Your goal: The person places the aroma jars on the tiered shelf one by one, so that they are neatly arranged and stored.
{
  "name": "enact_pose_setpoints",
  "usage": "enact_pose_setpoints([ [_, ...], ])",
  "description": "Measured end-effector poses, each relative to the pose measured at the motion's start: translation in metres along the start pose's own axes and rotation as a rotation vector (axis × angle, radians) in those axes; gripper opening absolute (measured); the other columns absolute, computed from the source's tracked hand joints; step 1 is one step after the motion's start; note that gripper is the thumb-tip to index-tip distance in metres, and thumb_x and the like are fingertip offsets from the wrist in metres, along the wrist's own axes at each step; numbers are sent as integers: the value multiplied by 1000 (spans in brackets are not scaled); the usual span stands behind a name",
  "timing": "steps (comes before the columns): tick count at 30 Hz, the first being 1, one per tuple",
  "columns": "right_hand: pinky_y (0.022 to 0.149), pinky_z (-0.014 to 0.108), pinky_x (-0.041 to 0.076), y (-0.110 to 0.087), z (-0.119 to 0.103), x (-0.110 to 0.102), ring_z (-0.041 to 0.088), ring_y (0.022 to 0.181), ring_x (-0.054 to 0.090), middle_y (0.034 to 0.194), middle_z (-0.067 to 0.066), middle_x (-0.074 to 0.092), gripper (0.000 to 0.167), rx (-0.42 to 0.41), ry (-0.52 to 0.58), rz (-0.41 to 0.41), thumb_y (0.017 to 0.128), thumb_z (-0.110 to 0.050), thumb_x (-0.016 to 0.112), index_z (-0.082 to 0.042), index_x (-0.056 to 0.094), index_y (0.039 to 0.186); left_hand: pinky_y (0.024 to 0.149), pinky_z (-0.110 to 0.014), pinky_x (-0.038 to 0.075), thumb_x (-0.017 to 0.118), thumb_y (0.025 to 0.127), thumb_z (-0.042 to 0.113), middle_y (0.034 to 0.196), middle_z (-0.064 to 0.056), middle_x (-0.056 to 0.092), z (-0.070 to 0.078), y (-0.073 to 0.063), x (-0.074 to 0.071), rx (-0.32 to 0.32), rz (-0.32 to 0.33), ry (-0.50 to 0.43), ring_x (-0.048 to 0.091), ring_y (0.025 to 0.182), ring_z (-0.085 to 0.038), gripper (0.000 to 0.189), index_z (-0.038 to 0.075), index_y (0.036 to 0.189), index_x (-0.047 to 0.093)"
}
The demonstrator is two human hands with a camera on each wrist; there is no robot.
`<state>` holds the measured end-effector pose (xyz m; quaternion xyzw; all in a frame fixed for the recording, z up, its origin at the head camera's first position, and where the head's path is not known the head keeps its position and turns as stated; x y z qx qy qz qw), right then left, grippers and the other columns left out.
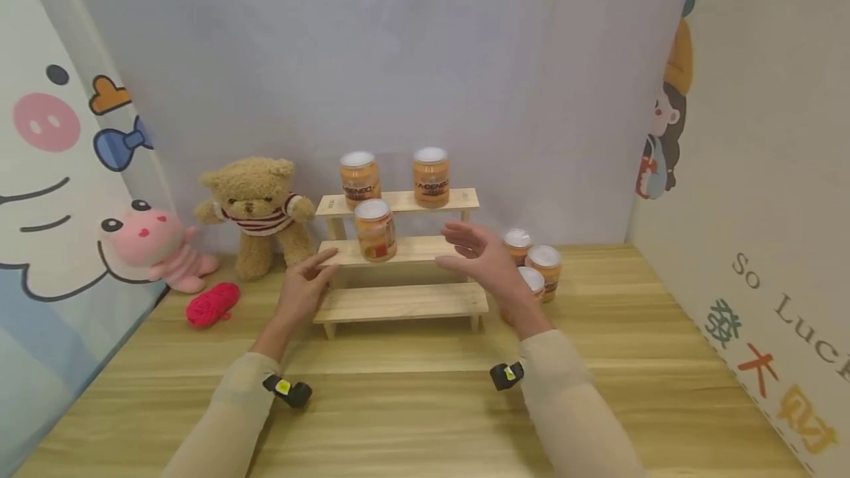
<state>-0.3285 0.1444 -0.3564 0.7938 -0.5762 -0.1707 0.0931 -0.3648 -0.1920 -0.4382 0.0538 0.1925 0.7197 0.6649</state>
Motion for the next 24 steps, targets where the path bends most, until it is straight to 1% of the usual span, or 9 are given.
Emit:
enact_pose_setpoints([
  [5,111,40,36,-18,5,-31,35,134,47,143,23,51,65,2,-72,53,87,-8,79,1,49,144,63,-22,47,69,97,19,110,-22,70,2,-1,0,-4,-9,-3,64,92,-35,39,10,134,66],
  [9,109,38,37,-29,11,-54,34,133,47,144,18,52,65,31,-147,84,90,-13,78,-1,48,146,63,-23,46,69,97,20,111,-23,69,3,-2,-1,-13,-14,-14,62,89,-32,40,9,135,65],
  [12,110,39,37,-33,15,-66,34,134,46,145,17,52,65,54,-191,93,91,-17,77,-2,47,147,63,-24,46,67,98,15,112,-28,67,16,-7,-1,-22,-25,-14,61,87,-32,40,4,136,63],
  [14,109,39,37,-35,17,-73,35,134,46,144,16,53,64,65,-232,100,91,-19,77,-2,48,146,62,-25,46,66,98,12,112,-30,67,26,-11,0,-28,-32,-17,60,88,-37,39,1,136,62],
  [16,110,44,36,-37,20,-77,36,134,46,144,18,52,64,77,-248,99,91,-19,77,0,48,145,62,-26,47,66,98,9,112,-33,66,36,-15,0,-31,-36,-6,59,88,-40,39,-2,135,61],
  [19,110,45,35,-40,26,-84,36,133,46,143,19,52,63,94,-268,98,91,-19,77,2,49,143,62,-25,46,66,98,9,111,-30,67,38,-16,1,-27,-36,-7,60,87,-38,38,-1,135,62],
  [20,110,44,36,-41,29,-85,36,133,46,143,20,52,64,100,-262,95,91,-19,77,3,48,143,62,-25,47,66,98,9,110,-30,67,39,-16,1,-25,-36,-5,60,85,-35,38,-1,135,62],
  [22,108,38,39,-42,33,-87,36,132,47,142,22,52,63,101,-257,92,91,-19,76,4,48,143,62,-25,47,67,98,9,107,-27,69,39,-16,0,-23,-33,-1,61,82,-29,38,-1,134,62],
  [24,102,30,44,-42,38,-88,38,130,49,139,24,53,61,94,-245,83,92,-16,75,5,48,142,62,-25,47,67,98,9,105,-24,70,39,-15,0,-23,-32,2,61,78,-22,38,-1,135,62],
])
Point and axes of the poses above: each hand's wrist, its own y-axis towards the middle knuckle, its own x-axis out of the palm, z = x × y, the point moved 3 cm from there along y, towards the middle knuckle
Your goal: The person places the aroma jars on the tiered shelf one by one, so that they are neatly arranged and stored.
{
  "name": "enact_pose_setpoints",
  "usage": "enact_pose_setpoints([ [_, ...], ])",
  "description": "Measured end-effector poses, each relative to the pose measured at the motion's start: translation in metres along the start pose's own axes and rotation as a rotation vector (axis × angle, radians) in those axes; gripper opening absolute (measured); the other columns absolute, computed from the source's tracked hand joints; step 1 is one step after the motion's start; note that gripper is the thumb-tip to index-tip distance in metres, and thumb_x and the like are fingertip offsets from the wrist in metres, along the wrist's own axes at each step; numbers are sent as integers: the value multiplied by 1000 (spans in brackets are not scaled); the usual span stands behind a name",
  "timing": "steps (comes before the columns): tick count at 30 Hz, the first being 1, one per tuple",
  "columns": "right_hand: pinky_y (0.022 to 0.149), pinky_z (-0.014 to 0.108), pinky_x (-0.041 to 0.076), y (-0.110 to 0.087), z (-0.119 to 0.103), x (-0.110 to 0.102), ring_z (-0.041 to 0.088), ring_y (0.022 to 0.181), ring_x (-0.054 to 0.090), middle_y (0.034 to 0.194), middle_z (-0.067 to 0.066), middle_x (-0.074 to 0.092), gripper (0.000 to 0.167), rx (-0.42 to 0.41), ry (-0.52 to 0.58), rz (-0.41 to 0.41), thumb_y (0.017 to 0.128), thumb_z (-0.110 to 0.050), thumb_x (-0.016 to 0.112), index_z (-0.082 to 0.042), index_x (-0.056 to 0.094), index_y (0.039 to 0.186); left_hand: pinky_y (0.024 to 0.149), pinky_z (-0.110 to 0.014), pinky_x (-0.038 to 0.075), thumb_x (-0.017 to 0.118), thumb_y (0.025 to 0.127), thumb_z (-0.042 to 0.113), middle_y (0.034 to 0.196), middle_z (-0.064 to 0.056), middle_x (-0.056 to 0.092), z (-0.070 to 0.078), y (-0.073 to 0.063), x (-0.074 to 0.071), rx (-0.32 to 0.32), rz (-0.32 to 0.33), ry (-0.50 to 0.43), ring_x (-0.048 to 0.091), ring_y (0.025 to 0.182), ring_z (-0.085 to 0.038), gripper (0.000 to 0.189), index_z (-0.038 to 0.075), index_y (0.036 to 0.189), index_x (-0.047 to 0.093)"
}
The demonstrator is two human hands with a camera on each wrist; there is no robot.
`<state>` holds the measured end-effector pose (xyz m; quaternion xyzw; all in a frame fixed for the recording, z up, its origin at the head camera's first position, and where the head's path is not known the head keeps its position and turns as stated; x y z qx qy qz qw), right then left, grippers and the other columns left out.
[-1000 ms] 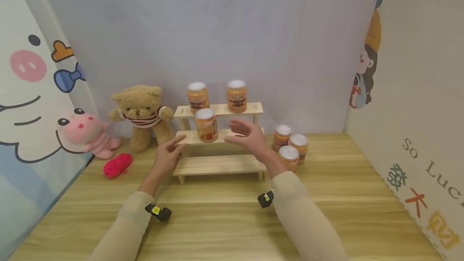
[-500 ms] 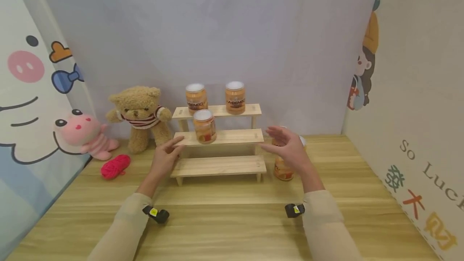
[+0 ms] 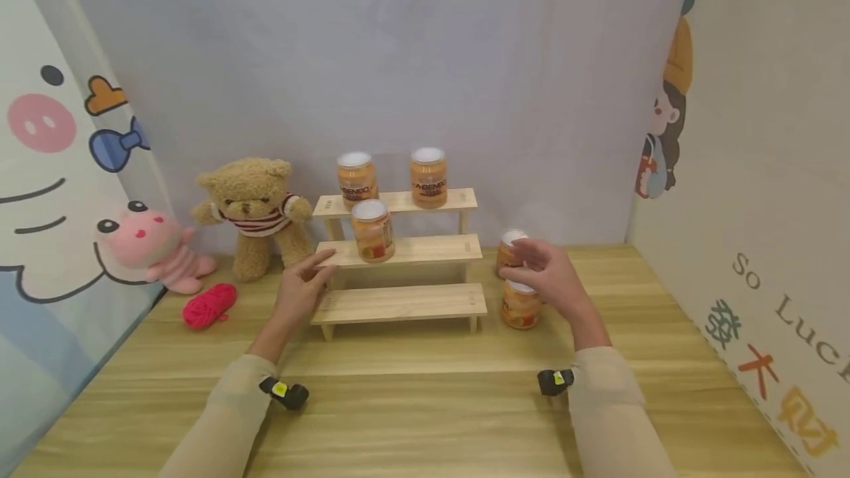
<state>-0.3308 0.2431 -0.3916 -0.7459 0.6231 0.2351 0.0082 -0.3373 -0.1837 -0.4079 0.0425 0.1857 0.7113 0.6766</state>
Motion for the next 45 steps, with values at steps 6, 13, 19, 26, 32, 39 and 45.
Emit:
enact_pose_setpoints([
  [6,87,16,47,2,13,2,42,128,50,135,27,56,62,-14,-10,-41,90,-12,76,7,48,142,64,-26,47,66,99,11,112,-29,67,-14,6,-1,-24,-6,-10,61,80,-14,40,2,137,61],
  [13,90,20,45,-1,28,4,32,123,53,140,27,51,64,-5,30,-80,86,-7,78,7,48,142,63,-22,46,68,98,19,114,-27,67,-35,14,-1,-30,14,-8,61,85,-24,41,9,137,63],
  [19,90,32,50,-3,53,16,20,109,58,135,28,49,64,106,127,-220,87,-3,77,13,45,140,63,-21,46,69,97,18,112,-25,68,-34,13,-1,0,36,-6,62,87,-27,38,9,134,66],
  [26,95,24,43,-4,57,16,25,120,50,152,29,31,104,130,154,-186,85,-8,80,7,7,158,57,-22,44,68,98,19,113,-30,66,-35,13,0,0,20,-8,56,73,-19,39,9,136,64],
  [32,97,16,39,-6,59,15,39,140,31,164,24,-2,94,116,186,-185,87,-5,77,8,14,156,59,-22,44,68,98,21,114,-28,67,-35,14,0,6,13,2,59,76,-18,39,10,135,65],
  [39,95,16,38,-8,60,13,42,146,19,165,20,-8,69,100,103,-172,91,-13,74,5,42,149,63,-22,46,69,97,20,114,-21,69,-35,13,-1,8,17,3,62,91,-37,39,10,135,65],
  [45,95,16,39,-9,53,11,38,142,29,163,24,11,69,103,91,-129,93,-13,71,9,38,149,64,-22,46,68,98,18,116,-20,69,-35,13,0,14,9,17,62,97,-41,39,9,135,64],
])
Point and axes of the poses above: each hand's wrist, its own y-axis towards the middle knuckle, its own x-axis out of the palm, z = x × y, the point moved 3 cm from there along y, towards the middle knuckle
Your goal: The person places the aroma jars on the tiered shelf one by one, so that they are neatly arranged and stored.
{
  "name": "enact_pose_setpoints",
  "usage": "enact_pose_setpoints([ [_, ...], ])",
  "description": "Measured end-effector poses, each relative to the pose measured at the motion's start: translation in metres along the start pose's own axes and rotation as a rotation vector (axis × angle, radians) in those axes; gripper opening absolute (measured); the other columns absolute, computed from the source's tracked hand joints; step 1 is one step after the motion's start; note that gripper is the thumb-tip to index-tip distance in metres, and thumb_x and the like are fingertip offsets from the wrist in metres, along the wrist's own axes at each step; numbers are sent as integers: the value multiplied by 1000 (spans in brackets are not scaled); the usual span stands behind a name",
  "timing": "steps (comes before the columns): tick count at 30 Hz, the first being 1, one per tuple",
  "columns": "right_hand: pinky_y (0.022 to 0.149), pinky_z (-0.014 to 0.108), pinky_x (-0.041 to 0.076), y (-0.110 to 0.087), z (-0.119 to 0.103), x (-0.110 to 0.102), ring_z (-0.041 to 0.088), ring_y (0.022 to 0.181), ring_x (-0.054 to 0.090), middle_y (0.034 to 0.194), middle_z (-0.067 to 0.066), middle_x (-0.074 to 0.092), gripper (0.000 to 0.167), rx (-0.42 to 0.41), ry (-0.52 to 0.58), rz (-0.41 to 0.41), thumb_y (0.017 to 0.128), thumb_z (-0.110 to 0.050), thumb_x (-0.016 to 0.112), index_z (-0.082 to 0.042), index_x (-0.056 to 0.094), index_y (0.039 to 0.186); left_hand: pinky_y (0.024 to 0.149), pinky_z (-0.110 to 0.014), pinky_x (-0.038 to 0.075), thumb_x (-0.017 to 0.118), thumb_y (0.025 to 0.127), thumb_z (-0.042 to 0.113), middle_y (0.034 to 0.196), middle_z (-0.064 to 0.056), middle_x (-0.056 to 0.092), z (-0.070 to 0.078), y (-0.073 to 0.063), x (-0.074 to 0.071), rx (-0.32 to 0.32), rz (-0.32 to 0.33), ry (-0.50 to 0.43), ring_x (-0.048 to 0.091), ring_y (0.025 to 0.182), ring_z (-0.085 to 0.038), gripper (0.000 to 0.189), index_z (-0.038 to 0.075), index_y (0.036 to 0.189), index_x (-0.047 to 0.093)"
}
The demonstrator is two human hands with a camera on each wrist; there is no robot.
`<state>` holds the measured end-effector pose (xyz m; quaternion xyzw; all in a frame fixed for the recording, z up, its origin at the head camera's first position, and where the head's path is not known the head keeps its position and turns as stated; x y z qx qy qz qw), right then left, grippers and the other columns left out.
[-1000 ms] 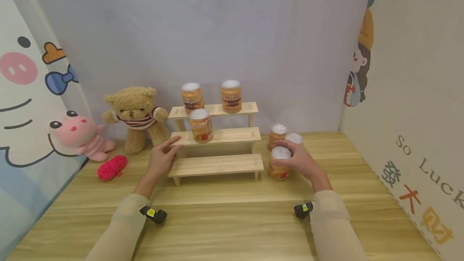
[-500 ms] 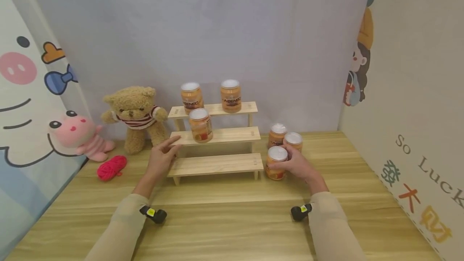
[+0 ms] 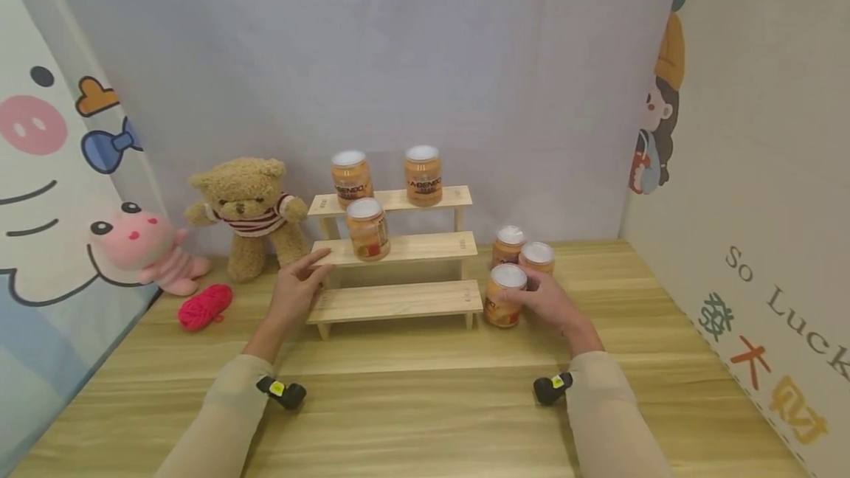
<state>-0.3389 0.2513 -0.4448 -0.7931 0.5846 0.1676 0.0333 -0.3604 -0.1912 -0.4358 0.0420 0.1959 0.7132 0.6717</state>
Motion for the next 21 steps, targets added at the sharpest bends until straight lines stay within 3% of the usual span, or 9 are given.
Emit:
enact_pose_setpoints([
  [3,92,21,46,-1,-9,-2,27,129,48,150,26,39,62,-21,53,14,96,-10,65,14,37,147,65,-22,47,68,98,19,116,-19,69,0,0,0,6,1,5,62,98,-41,40,8,136,64],
  [6,86,28,52,-1,-21,-3,17,109,59,125,14,57,48,-62,153,-22,100,-8,57,14,39,140,67,-21,48,69,97,19,116,-19,69,-1,1,0,11,7,3,63,100,-41,40,8,135,65],
  [9,84,30,54,0,-38,-4,13,103,61,118,5,58,40,-128,243,-70,102,-5,51,9,38,137,70,-24,49,67,98,15,118,-23,68,14,-4,-2,2,-4,11,67,93,-23,40,3,136,63],
  [13,86,29,53,-1,-58,2,14,106,59,121,6,56,40,-214,314,-151,103,-1,47,5,36,141,69,-26,50,65,98,7,121,-28,65,37,-12,-1,-11,-19,12,64,85,-5,39,-4,135,60],
  [19,80,27,51,11,-76,16,15,101,56,117,8,54,37,-267,295,-201,105,-3,44,3,37,140,69,-26,50,65,98,5,123,-26,64,38,-13,0,-9,-10,11,62,84,-2,38,-4,135,61],
  [21,85,29,52,19,-82,21,17,105,56,119,9,54,37,-275,286,-199,105,-4,45,3,36,140,69,-25,49,66,98,6,122,-27,65,38,-14,0,-13,-4,11,62,82,-2,38,-4,135,61],
])
Point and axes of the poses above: each hand's wrist, its own y-axis towards the middle knuckle, its own x-axis out of the palm, z = x × y, the point moved 3 cm from there along y, towards the middle knuckle
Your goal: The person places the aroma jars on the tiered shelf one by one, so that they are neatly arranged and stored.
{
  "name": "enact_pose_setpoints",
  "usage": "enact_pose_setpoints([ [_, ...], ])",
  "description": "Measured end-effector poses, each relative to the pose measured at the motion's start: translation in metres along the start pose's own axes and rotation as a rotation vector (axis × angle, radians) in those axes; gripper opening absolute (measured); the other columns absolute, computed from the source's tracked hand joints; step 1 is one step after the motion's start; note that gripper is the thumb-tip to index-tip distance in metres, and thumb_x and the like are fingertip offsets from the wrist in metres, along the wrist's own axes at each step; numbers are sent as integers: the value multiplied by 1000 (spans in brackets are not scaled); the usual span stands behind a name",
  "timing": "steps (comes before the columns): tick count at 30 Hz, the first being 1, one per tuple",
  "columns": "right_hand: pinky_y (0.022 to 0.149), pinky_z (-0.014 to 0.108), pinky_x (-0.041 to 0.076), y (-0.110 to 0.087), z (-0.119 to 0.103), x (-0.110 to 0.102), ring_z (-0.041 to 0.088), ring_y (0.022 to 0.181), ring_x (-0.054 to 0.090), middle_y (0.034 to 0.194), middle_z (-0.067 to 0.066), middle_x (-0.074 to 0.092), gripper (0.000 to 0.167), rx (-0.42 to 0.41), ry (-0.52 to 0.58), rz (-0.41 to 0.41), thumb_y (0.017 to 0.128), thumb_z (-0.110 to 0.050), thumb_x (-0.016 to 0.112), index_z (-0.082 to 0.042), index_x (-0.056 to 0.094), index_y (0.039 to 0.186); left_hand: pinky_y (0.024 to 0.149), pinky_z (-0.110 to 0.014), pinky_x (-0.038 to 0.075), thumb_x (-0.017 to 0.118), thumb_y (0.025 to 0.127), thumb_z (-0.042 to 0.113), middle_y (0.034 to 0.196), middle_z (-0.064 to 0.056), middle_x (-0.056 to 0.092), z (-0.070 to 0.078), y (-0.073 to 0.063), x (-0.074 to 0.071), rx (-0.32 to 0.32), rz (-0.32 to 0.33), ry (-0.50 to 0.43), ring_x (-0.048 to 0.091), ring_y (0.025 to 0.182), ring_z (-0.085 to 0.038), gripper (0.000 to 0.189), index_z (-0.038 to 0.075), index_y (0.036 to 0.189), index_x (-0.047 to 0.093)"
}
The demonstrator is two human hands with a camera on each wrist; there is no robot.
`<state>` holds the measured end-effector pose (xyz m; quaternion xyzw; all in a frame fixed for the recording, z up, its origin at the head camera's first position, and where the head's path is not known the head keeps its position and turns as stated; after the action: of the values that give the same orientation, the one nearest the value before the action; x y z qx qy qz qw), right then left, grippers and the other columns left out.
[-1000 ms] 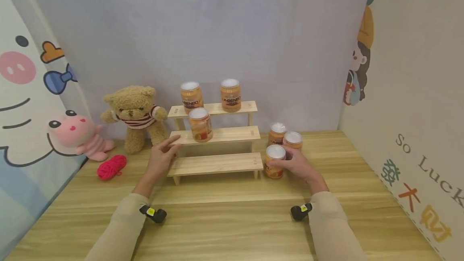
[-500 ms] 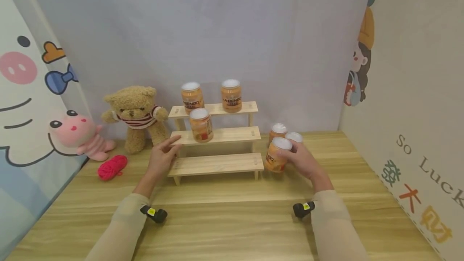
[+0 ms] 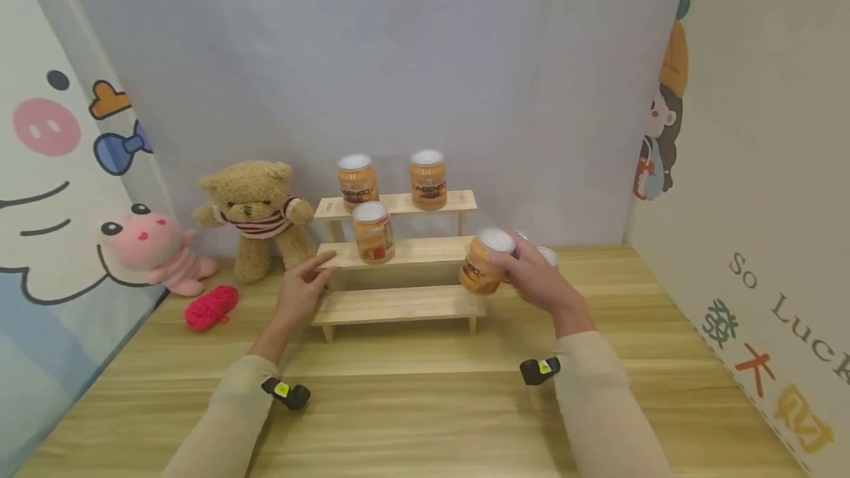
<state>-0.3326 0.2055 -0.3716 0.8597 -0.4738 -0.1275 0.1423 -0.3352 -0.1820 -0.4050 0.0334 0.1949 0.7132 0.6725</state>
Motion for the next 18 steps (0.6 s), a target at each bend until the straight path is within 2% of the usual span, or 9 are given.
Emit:
enact_pose_setpoints([
  [2,88,32,51,9,-1,5,19,108,56,121,11,53,38,4,-9,1,105,-6,47,2,36,140,69,-25,49,66,98,6,121,-27,65,0,-1,0,-1,1,-3,64,85,-9,38,-4,134,61],
  [7,95,33,47,30,-1,15,23,117,52,128,12,51,48,48,-36,44,103,-11,54,-4,37,147,72,-27,51,66,97,5,119,-27,66,0,0,1,17,0,-4,65,100,-38,38,-4,134,61],
  [10,98,33,44,43,1,21,24,120,49,131,12,50,50,62,-34,55,102,-13,56,-5,37,148,74,-28,51,66,97,4,119,-28,66,0,0,1,25,4,-1,62,104,-45,38,-5,133,61],
  [14,97,33,45,59,5,29,23,117,51,128,12,50,50,54,5,65,102,-9,54,0,35,147,75,-28,51,66,97,4,122,-28,64,-1,0,0,32,3,-6,64,105,-43,37,-6,133,62],
  [18,97,31,45,70,8,35,21,116,52,129,12,49,50,55,21,85,101,-7,51,4,34,147,75,-29,52,67,96,3,122,-28,65,-2,1,0,46,5,-7,68,94,-21,38,-6,132,62],
])
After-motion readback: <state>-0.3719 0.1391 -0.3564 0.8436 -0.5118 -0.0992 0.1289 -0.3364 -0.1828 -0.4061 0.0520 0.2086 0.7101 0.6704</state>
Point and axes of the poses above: each hand's wrist, its own y-axis towards the middle knuckle, its own x-axis out of the palm, z = x × y, the point moved 3 cm from there along y, towards the middle knuckle
